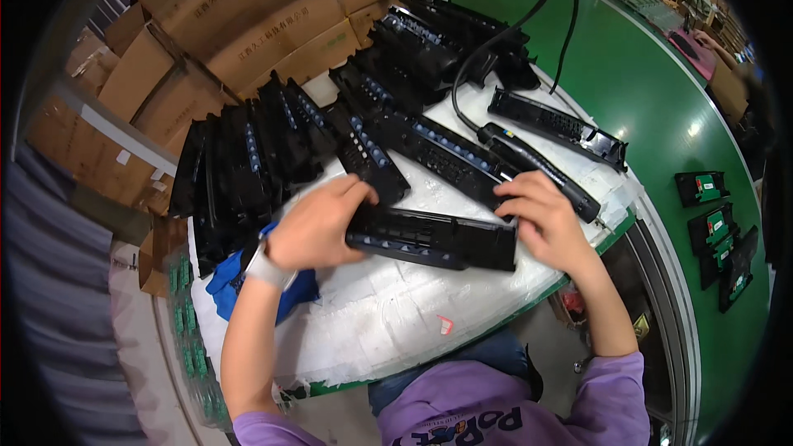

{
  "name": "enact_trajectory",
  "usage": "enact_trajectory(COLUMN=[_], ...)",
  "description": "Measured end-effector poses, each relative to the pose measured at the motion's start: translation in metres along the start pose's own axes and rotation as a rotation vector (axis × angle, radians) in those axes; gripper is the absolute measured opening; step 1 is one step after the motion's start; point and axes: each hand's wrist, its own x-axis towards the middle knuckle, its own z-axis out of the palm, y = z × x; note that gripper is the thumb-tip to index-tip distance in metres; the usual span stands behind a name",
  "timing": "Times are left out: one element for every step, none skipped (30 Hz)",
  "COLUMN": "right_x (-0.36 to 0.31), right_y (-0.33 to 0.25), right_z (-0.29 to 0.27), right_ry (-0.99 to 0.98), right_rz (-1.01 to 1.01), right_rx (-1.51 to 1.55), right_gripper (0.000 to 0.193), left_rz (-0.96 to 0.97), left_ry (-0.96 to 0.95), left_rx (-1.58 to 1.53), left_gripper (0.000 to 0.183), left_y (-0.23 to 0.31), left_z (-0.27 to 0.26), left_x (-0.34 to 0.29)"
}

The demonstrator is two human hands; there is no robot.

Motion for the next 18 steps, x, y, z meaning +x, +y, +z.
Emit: enact_trajectory(right_x=[0.0,0.0,0.002,0.003,0.004,0.006,0.01,0.018,0.023,0.027,0.03,0.031,0.031,0.03,0.03,0.03,0.031,0.031], right_y=[0.001,-0.002,-0.007,-0.01,-0.013,-0.017,-0.027,-0.037,-0.043,-0.048,-0.053,-0.059,-0.062,-0.062,-0.06,-0.06,-0.061,-0.064], right_z=[-0.002,-0.005,-0.006,-0.005,-0.001,0.003,0.001,0.003,0.007,0.011,0.017,0.024,0.028,0.031,0.033,0.035,0.035,0.036], right_ry=[0.039,0.071,0.112,0.136,0.181,0.226,0.194,0.141,0.035,-0.068,-0.073,-0.2,-0.329,-0.333,-0.343,-0.354,-0.323,-0.326], right_rz=[0.044,0.087,0.105,0.093,0.102,0.112,0.108,0.048,-0.018,-0.084,-0.084,-0.139,-0.192,-0.191,-0.203,-0.216,-0.192,-0.197], right_rx=[0.047,0.093,0.073,0.088,0.131,0.17,0.16,0.167,0.177,0.18,0.176,0.163,0.148,0.14,0.079,0.023,-0.017,-0.022], right_gripper=[0.028,0.026,0.023,0.021,0.021,0.021,0.023,0.022,0.022,0.022,0.022,0.023,0.024,0.024,0.025,0.026,0.029,0.029], left_rz=[-0.082,-0.164,-0.182,-0.206,-0.237,-0.253,-0.244,-0.24,-0.236,-0.237,-0.135,-0.032,-0.028,-0.023,-0.002,0.015,-0.065,-0.065], left_ry=[0.001,0.001,-0.03,-0.061,-0.076,-0.082,0.001,0.084,0.138,0.141,0.136,0.132,0.094,0.1,0.139,0.176,0.204,0.212], left_rx=[-0.141,-0.133,-0.024,0.09,0.179,0.163,0.14,0.122,0.099,0.093,0.074,0.056,-0.071,-0.076,-0.06,-0.044,-0.041,-0.043], left_gripper=[0.053,0.066,0.071,0.076,0.081,0.081,0.082,0.083,0.075,0.075,0.067,0.059,0.044,0.044,0.041,0.038,0.033,0.033], left_y=[0.006,0.016,0.025,0.033,0.042,0.045,0.047,0.047,0.048,0.045,0.04,0.036,0.038,0.036,0.033,0.033,0.037,0.041], left_z=[0.008,0.017,0.024,0.029,0.033,0.038,0.041,0.042,0.04,0.042,0.043,0.044,0.048,0.052,0.057,0.061,0.061,0.059], left_x=[-0.013,-0.027,-0.038,-0.046,-0.052,-0.059,-0.063,-0.068,-0.071,-0.075,-0.079,-0.082,-0.083,-0.085,-0.087,-0.09,-0.093,-0.095])
